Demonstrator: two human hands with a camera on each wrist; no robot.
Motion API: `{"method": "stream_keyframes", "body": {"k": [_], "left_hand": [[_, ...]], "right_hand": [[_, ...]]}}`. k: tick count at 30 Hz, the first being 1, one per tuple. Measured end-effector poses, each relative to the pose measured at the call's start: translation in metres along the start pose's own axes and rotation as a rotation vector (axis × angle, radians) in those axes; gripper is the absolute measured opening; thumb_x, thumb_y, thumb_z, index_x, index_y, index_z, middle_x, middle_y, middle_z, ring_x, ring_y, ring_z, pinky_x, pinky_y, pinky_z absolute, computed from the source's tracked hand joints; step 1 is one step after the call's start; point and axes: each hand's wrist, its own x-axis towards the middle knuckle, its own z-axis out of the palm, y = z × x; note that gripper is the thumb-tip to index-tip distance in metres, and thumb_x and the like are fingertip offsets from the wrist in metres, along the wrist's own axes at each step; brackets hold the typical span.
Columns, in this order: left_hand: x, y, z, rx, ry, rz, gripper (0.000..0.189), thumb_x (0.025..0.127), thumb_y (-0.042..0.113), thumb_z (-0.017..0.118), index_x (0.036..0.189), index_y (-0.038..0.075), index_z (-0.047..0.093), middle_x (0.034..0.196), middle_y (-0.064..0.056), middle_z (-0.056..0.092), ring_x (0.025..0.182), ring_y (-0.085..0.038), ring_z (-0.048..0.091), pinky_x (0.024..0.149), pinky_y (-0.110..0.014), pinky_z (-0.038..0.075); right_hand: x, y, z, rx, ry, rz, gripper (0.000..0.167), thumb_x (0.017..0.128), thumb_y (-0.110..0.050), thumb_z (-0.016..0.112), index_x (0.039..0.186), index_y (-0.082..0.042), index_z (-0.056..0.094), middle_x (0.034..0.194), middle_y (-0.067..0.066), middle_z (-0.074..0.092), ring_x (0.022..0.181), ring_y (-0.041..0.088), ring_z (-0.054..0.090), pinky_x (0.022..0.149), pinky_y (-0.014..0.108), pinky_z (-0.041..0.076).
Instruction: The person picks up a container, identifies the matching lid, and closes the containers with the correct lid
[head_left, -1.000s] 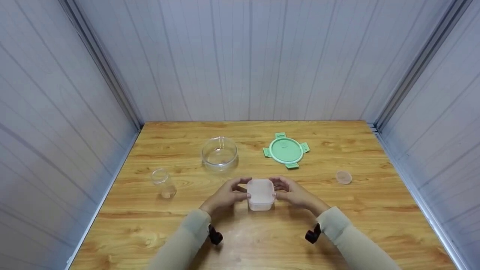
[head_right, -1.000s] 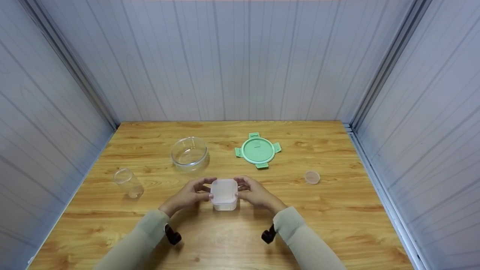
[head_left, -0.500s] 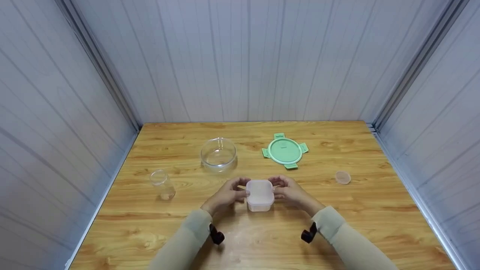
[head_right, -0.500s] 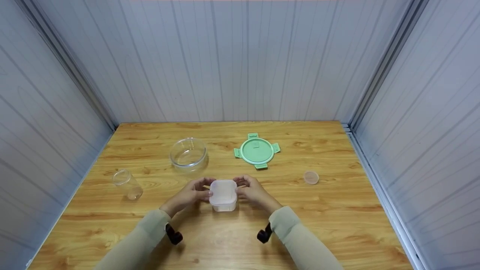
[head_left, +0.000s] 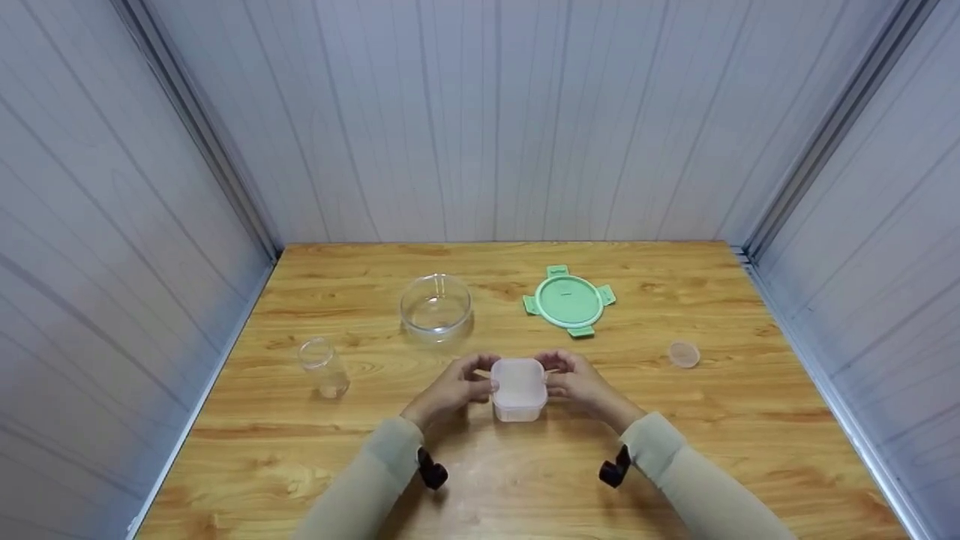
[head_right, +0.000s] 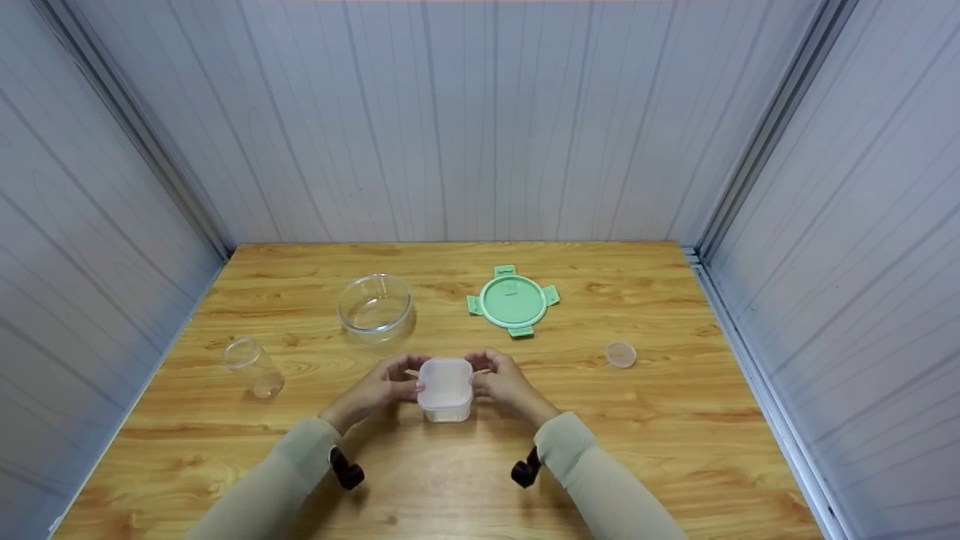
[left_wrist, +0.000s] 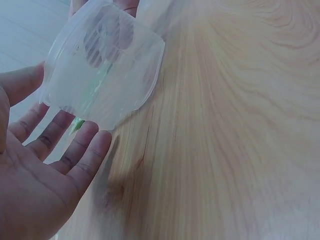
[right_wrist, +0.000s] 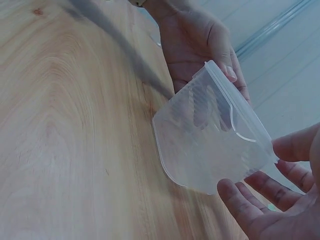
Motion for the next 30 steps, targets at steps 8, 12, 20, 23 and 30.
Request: {"method": "stream_keyframes", "body": {"k": [8,12,20,23,30], "left_hand": [[-0.0011,-0.0009,0.0019,-0.062,0.012,0.015,0.048,0.102,0.002,0.069,0.148,-0.003,0.055,0.145,-0.021,0.056,0.115,-0.025,0.067,0.097,-0.042,0.065],[-0.0021,-0.0016,0.0033,-0.065,0.027,0.032,0.051,0.102,-0.001,0.068,0.15,-0.006,0.053,0.148,-0.025,0.055,0.117,-0.027,0.067,0.097,-0.039,0.065],[-0.0037,-0.0035,0.0065,-0.075,0.067,0.021,0.048,0.102,0.001,0.069,0.147,-0.006,0.056,0.145,-0.023,0.058,0.117,-0.026,0.067,0.099,-0.038,0.064],[-0.0045,-0.0038,0.0076,-0.071,0.083,0.008,0.044,0.102,0.002,0.07,0.144,-0.005,0.059,0.141,-0.022,0.062,0.116,-0.027,0.068,0.098,-0.041,0.065],[-0.0061,-0.0052,0.008,-0.083,0.094,-0.001,0.043,0.103,0.005,0.07,0.143,-0.006,0.059,0.138,-0.022,0.062,0.115,-0.028,0.068,0.095,-0.04,0.066]], "right_hand": [[-0.0006,-0.0004,0.0017,0.003,0.005,-0.005,0.045,0.1,0.002,0.065,0.14,0.015,0.051,0.126,0.016,0.066,0.109,0.016,0.065,0.088,0.028,0.064],[-0.0019,-0.0001,0.0025,0.033,0.02,0.01,0.043,0.101,0.003,0.063,0.14,0.016,0.052,0.125,0.015,0.066,0.106,0.015,0.066,0.087,0.027,0.064],[-0.0043,0.0,0.0045,0.06,0.045,0.051,0.04,0.103,0.002,0.063,0.139,0.015,0.054,0.123,0.012,0.067,0.103,0.013,0.069,0.087,0.029,0.065],[-0.0057,-0.0005,0.0059,0.049,0.068,0.076,0.038,0.104,0.0,0.063,0.139,0.013,0.055,0.125,0.014,0.068,0.101,0.015,0.071,0.087,0.032,0.066],[-0.0071,0.0012,0.0085,0.087,0.102,0.111,0.039,0.105,-0.003,0.062,0.14,0.011,0.056,0.126,0.013,0.067,0.097,0.016,0.072,0.088,0.034,0.065]]}}
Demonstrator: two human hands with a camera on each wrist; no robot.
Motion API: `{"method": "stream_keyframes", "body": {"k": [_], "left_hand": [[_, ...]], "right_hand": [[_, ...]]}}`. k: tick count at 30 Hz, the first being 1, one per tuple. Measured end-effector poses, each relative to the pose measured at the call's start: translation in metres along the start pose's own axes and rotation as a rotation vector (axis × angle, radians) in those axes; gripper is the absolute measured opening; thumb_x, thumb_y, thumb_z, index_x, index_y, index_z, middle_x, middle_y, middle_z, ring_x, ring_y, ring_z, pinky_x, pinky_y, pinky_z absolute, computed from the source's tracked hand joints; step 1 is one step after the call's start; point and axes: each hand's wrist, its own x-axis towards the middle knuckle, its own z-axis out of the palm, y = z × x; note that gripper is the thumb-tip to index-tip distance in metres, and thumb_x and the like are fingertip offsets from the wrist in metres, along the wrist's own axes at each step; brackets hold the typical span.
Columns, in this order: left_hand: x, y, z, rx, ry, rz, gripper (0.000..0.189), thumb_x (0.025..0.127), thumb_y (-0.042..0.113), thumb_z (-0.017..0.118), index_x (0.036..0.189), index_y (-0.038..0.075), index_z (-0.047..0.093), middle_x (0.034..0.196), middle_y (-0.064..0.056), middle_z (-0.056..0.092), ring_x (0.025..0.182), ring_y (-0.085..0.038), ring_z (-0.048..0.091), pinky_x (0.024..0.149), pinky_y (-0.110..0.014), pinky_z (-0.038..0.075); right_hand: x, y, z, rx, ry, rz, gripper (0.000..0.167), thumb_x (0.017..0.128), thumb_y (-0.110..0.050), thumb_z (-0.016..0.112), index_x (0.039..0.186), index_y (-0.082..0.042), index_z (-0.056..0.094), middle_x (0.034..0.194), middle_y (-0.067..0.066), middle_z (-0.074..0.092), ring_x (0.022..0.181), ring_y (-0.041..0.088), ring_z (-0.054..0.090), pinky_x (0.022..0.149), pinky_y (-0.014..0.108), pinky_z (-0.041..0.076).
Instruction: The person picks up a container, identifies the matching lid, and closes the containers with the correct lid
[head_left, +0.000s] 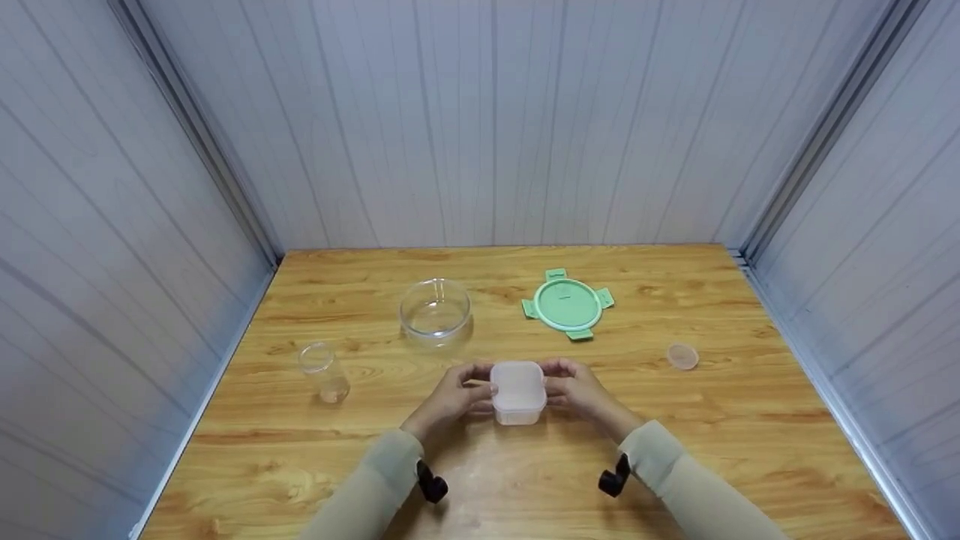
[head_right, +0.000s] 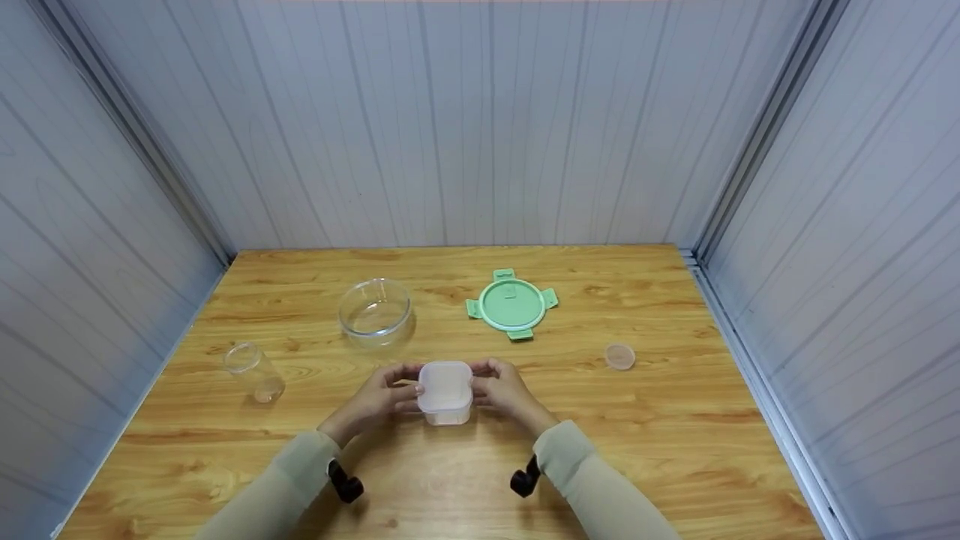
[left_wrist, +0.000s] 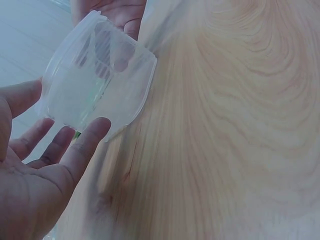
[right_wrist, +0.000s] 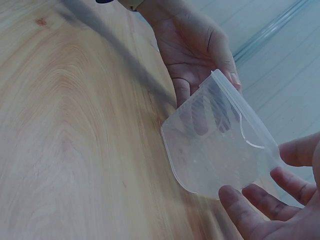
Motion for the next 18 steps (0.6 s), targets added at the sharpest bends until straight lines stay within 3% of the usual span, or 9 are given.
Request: {"method": "stream_keyframes", "body": {"k": [7,18], "left_hand": [[-0.002,-0.0008,-0.0003,-0.069,-0.009,0.002,0.045,0.103,0.005,0.071,0.144,-0.007,0.059,0.136,-0.021,0.062,0.113,-0.026,0.07,0.094,-0.042,0.066],[-0.0055,-0.0014,0.003,-0.071,0.013,0.004,0.034,0.101,0.008,0.072,0.131,-0.008,0.066,0.127,-0.018,0.065,0.104,-0.024,0.074,0.09,-0.044,0.068]], "right_hand": [[-0.0014,0.0005,-0.0008,0.044,0.014,0.029,0.034,0.106,-0.005,0.062,0.137,0.008,0.06,0.124,0.011,0.07,0.098,0.02,0.074,0.09,0.038,0.066],[-0.0072,0.0007,-0.0005,0.029,0.054,0.046,0.036,0.107,-0.008,0.063,0.138,0.009,0.062,0.125,0.015,0.07,0.097,0.02,0.075,0.09,0.038,0.067]]}}
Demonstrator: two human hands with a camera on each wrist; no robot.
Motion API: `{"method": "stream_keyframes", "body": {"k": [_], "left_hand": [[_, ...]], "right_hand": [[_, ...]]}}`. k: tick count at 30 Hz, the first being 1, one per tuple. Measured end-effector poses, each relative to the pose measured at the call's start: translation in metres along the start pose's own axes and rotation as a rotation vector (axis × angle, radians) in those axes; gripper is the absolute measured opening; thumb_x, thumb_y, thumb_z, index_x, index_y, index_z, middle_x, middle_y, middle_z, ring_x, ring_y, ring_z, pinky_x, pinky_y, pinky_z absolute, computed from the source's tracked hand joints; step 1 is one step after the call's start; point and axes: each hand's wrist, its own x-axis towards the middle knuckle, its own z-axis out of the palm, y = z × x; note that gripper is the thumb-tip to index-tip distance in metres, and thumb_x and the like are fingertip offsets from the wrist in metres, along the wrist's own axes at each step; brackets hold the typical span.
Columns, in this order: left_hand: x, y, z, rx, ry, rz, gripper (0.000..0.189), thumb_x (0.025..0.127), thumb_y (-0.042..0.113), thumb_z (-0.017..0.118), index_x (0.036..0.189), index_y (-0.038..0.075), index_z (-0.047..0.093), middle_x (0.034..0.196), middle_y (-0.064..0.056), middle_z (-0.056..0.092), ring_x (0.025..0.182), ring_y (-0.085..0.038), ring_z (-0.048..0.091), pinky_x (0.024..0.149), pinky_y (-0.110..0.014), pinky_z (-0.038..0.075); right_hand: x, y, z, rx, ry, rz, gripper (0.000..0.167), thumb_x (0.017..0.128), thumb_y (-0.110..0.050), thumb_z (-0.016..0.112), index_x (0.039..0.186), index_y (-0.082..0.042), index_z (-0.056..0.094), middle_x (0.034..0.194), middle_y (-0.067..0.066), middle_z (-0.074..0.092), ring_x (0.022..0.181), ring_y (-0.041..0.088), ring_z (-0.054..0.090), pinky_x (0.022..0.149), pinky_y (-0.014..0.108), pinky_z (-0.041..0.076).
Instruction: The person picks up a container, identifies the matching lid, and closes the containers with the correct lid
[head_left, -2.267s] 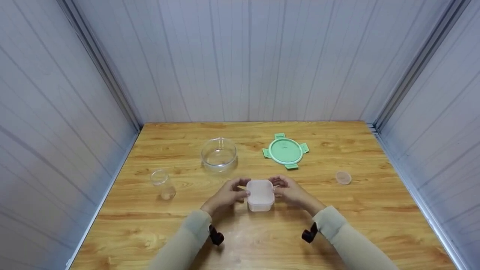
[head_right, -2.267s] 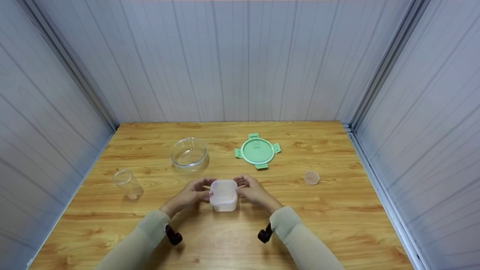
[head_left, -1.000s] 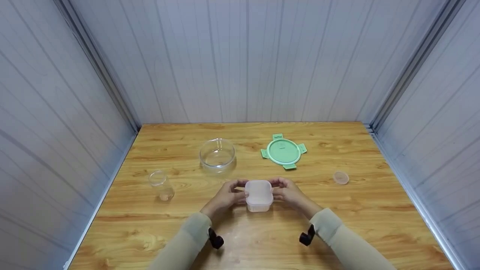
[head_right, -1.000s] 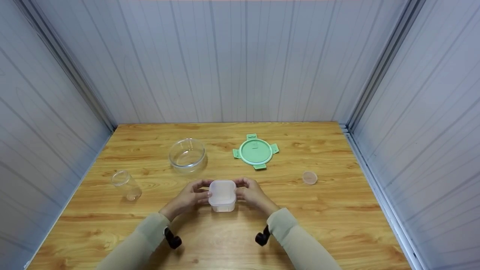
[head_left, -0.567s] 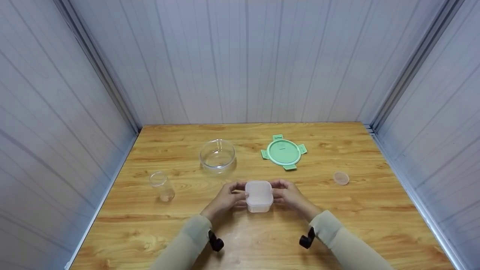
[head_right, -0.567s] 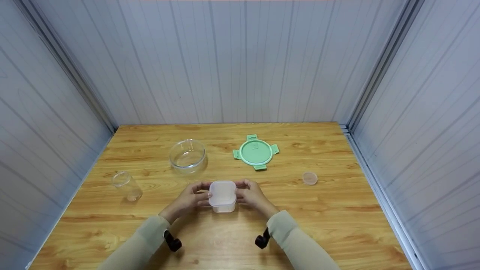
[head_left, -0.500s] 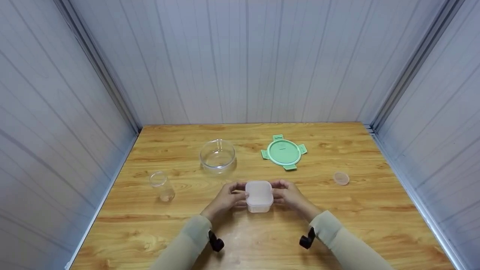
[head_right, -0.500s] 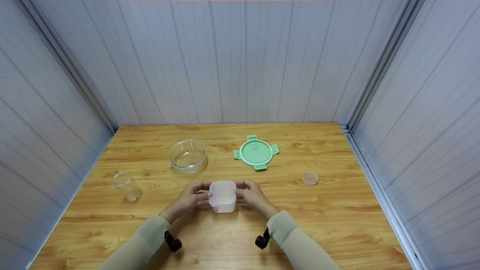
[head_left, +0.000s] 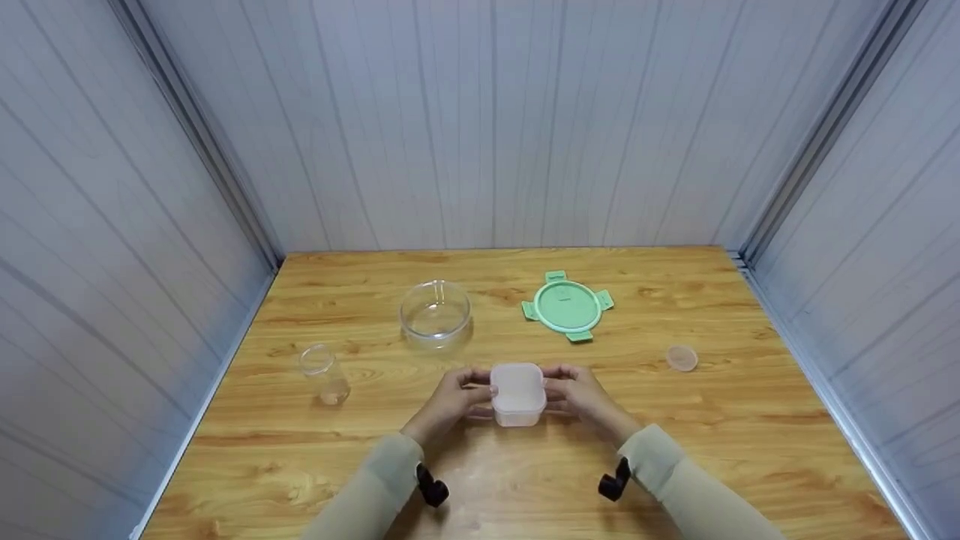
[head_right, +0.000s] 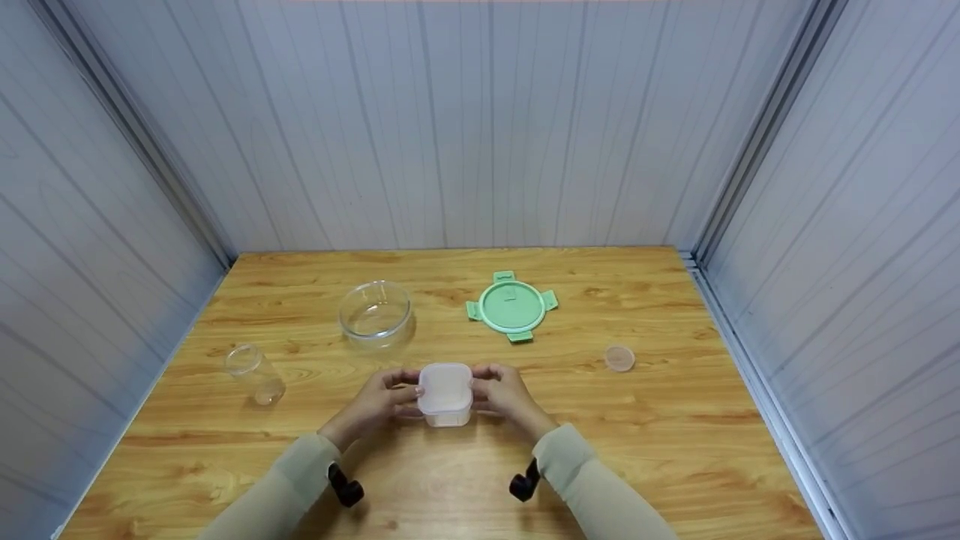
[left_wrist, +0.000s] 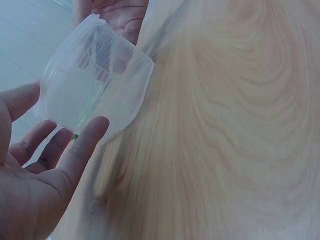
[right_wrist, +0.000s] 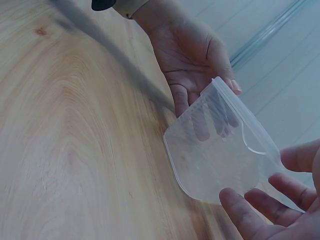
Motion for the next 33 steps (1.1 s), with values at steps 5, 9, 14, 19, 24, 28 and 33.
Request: {"method": "stream_keyframes", "body": {"k": [5,9,14,19,24,28,33], "left_hand": [[0.001,0.0,0.002,0.023,0.011,-0.012,0.035,0.102,0.011,0.072,0.132,-0.007,0.067,0.129,-0.019,0.066,0.1,-0.024,0.077,0.088,-0.043,0.068],[0.003,0.002,0.006,0.033,0.013,-0.015,0.036,0.103,0.013,0.072,0.134,-0.006,0.067,0.134,-0.02,0.065,0.096,-0.026,0.078,0.088,-0.044,0.068],[0.008,0.005,0.013,0.025,0.032,-0.044,0.037,0.103,0.016,0.073,0.135,-0.002,0.068,0.137,-0.018,0.065,0.09,-0.026,0.079,0.088,-0.046,0.068],[0.016,0.01,0.021,0.006,0.02,-0.026,0.037,0.105,0.016,0.071,0.137,-0.002,0.066,0.141,-0.02,0.062,0.099,-0.026,0.078,0.094,-0.044,0.066],[0.023,0.016,0.031,0.022,0.023,-0.021,0.038,0.106,0.016,0.07,0.139,-0.002,0.066,0.14,-0.021,0.063,0.105,-0.028,0.078,0.093,-0.043,0.067],[0.031,0.019,0.039,0.028,0.038,-0.018,0.037,0.105,0.014,0.071,0.139,-0.002,0.066,0.138,-0.02,0.065,0.103,-0.027,0.078,0.092,-0.042,0.067],[0.04,0.02,0.05,0.01,0.018,0.004,0.038,0.106,0.014,0.071,0.138,-0.003,0.065,0.139,-0.02,0.063,0.104,-0.025,0.076,0.093,-0.041,0.067]], "right_hand": [[-0.001,0.001,-0.002,-0.011,0.01,-0.003,0.035,0.107,-0.009,0.063,0.137,0.009,0.062,0.125,0.016,0.07,0.096,0.021,0.075,0.089,0.038,0.067],[-0.001,-0.001,-0.004,-0.016,0.029,-0.007,0.035,0.107,-0.009,0.064,0.137,0.009,0.063,0.124,0.016,0.072,0.094,0.021,0.076,0.088,0.038,0.067],[0.0,-0.005,-0.009,0.021,0.029,-0.03,0.035,0.106,-0.005,0.063,0.136,0.012,0.062,0.118,0.013,0.072,0.092,0.019,0.075,0.085,0.037,0.068],[0.002,-0.009,-0.018,0.06,0.027,-0.056,0.033,0.106,-0.003,0.062,0.134,0.013,0.062,0.113,0.009,0.07,0.091,0.017,0.073,0.082,0.033,0.067],[0.003,-0.014,-0.029,0.115,0.02,-0.073,0.032,0.105,-0.001,0.061,0.133,0.014,0.061,0.106,0.005,0.07,0.086,0.014,0.073,0.077,0.029,0.065],[0.002,-0.018,-0.037,0.121,0.008,-0.092,0.031,0.106,0.0,0.06,0.133,0.014,0.061,0.103,0.003,0.072,0.084,0.012,0.072,0.076,0.027,0.064],[0.002,-0.02,-0.05,0.102,0.044,-0.087,0.028,0.106,-0.001,0.061,0.131,0.011,0.066,0.104,0.003,0.072,0.087,0.014,0.073,0.078,0.03,0.066]]}}
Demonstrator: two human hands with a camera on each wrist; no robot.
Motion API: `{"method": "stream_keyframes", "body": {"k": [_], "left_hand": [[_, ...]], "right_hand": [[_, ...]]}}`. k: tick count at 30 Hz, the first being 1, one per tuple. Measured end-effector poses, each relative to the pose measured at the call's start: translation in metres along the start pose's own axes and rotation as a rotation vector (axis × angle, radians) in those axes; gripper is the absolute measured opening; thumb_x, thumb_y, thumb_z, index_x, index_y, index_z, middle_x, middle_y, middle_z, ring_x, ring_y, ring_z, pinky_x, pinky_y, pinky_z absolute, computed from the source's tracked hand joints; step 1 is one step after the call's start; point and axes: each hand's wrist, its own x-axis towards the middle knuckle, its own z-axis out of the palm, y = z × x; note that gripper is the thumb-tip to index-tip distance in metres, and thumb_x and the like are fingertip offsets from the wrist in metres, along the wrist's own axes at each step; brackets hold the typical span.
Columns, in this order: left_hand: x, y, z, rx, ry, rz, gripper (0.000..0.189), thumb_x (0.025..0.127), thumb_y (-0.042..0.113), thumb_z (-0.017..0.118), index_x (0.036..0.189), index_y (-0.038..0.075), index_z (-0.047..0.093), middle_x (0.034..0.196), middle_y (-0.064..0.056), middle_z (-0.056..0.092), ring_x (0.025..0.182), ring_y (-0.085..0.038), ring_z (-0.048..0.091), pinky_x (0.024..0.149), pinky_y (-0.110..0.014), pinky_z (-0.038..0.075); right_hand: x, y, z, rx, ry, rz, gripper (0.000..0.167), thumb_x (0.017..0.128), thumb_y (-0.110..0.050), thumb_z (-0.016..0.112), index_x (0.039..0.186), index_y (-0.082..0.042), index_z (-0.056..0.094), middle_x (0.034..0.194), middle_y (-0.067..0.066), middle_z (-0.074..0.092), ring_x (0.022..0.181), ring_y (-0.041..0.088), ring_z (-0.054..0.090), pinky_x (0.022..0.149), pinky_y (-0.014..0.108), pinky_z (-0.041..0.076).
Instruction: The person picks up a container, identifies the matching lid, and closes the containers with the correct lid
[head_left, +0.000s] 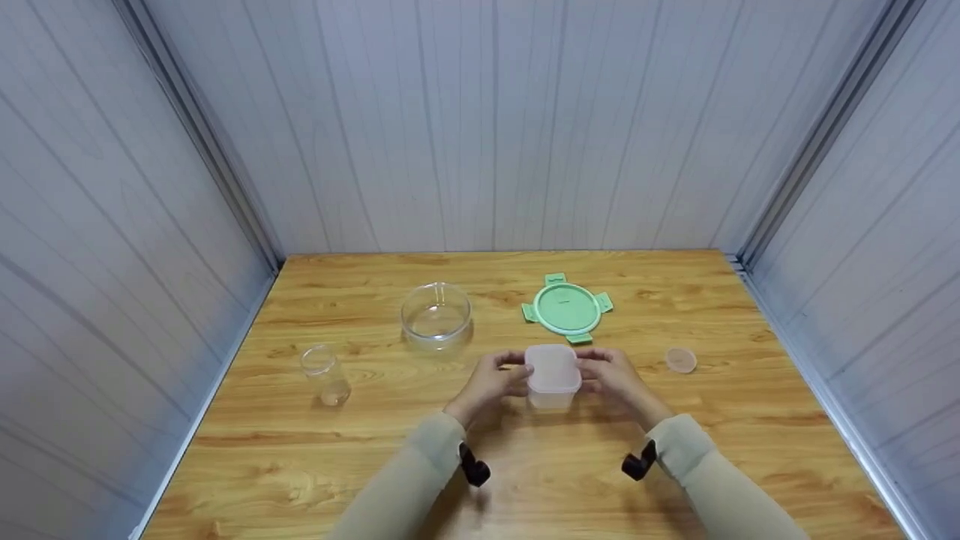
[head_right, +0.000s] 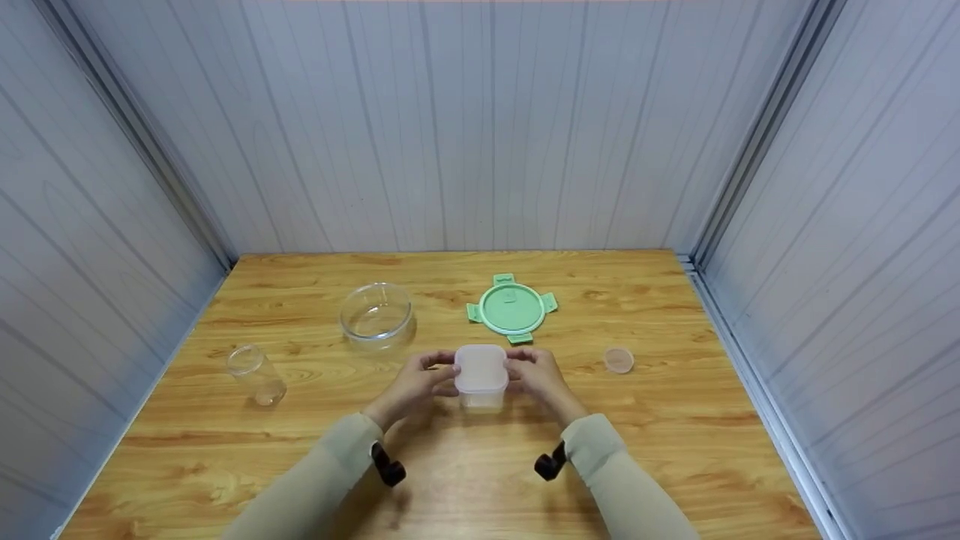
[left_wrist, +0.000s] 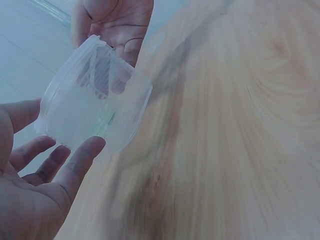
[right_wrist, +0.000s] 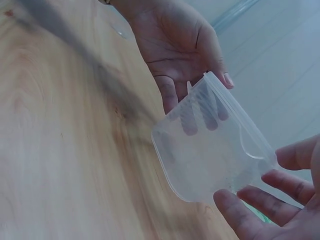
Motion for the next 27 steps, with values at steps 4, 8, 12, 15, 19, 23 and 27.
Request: {"method": "stream_keyframes", "body": {"k": [4,8,12,15,19,23,27], "left_hand": [[0.007,0.001,0.011,-0.024,0.0,0.01,0.038,0.105,0.014,0.072,0.137,-0.005,0.065,0.138,-0.021,0.062,0.102,-0.025,0.076,0.092,-0.041,0.067],[0.013,0.002,0.02,-0.027,0.012,0.003,0.039,0.104,0.014,0.072,0.137,-0.006,0.065,0.138,-0.021,0.062,0.101,-0.026,0.076,0.092,-0.04,0.067],[0.017,0.002,0.028,-0.02,0.014,0.001,0.039,0.104,0.016,0.073,0.136,-0.005,0.066,0.137,-0.02,0.062,0.101,-0.026,0.076,0.091,-0.04,0.067],[0.02,0.001,0.034,-0.014,0.012,0.008,0.038,0.105,0.016,0.073,0.136,-0.004,0.067,0.137,-0.02,0.063,0.102,-0.027,0.077,0.091,-0.041,0.067],[0.024,-0.001,0.041,-0.005,0.006,0.034,0.036,0.105,0.014,0.072,0.136,-0.004,0.067,0.136,-0.02,0.064,0.106,-0.029,0.077,0.092,-0.044,0.067],[0.029,-0.005,0.05,-0.004,0.003,0.061,0.035,0.104,0.012,0.072,0.133,-0.006,0.068,0.134,-0.021,0.065,0.106,-0.031,0.077,0.093,-0.047,0.067],[0.033,-0.007,0.058,-0.006,0.0,0.065,0.033,0.105,0.013,0.072,0.133,-0.004,0.069,0.133,-0.02,0.065,0.105,-0.028,0.076,0.094,-0.049,0.066]], "right_hand": [[0.0,-0.005,-0.01,-0.014,0.04,0.017,0.027,0.106,-0.002,0.062,0.13,0.009,0.067,0.106,0.002,0.072,0.088,0.014,0.073,0.079,0.031,0.066],[0.0,-0.008,-0.016,-0.023,0.068,0.026,0.028,0.106,-0.002,0.062,0.131,0.009,0.067,0.106,0.002,0.073,0.089,0.014,0.074,0.08,0.031,0.065],[-0.001,-0.009,-0.023,-0.03,0.085,0.03,0.03,0.106,-0.002,0.062,0.132,0.01,0.066,0.105,0.002,0.073,0.087,0.014,0.073,0.078,0.03,0.065],[-0.002,-0.01,-0.028,-0.041,0.097,0.034,0.031,0.106,-0.003,0.062,0.134,0.011,0.066,0.103,0.001,0.074,0.086,0.014,0.073,0.076,0.029,0.065],[-0.002,-0.01,-0.037,-0.063,0.11,0.034,0.033,0.106,-0.003,0.062,0.135,0.012,0.064,0.1,0.0,0.074,0.084,0.013,0.074,0.075,0.028,0.065],[-0.003,-0.01,-0.046,-0.115,0.115,0.026,0.037,0.106,-0.005,0.061,0.138,0.014,0.062,0.099,-0.001,0.076,0.084,0.012,0.074,0.075,0.028,0.065],[-0.004,-0.011,-0.054,-0.155,0.136,0.028,0.037,0.106,-0.006,0.061,0.138,0.013,0.062,0.097,-0.003,0.076,0.083,0.011,0.073,0.073,0.027,0.064]]}}
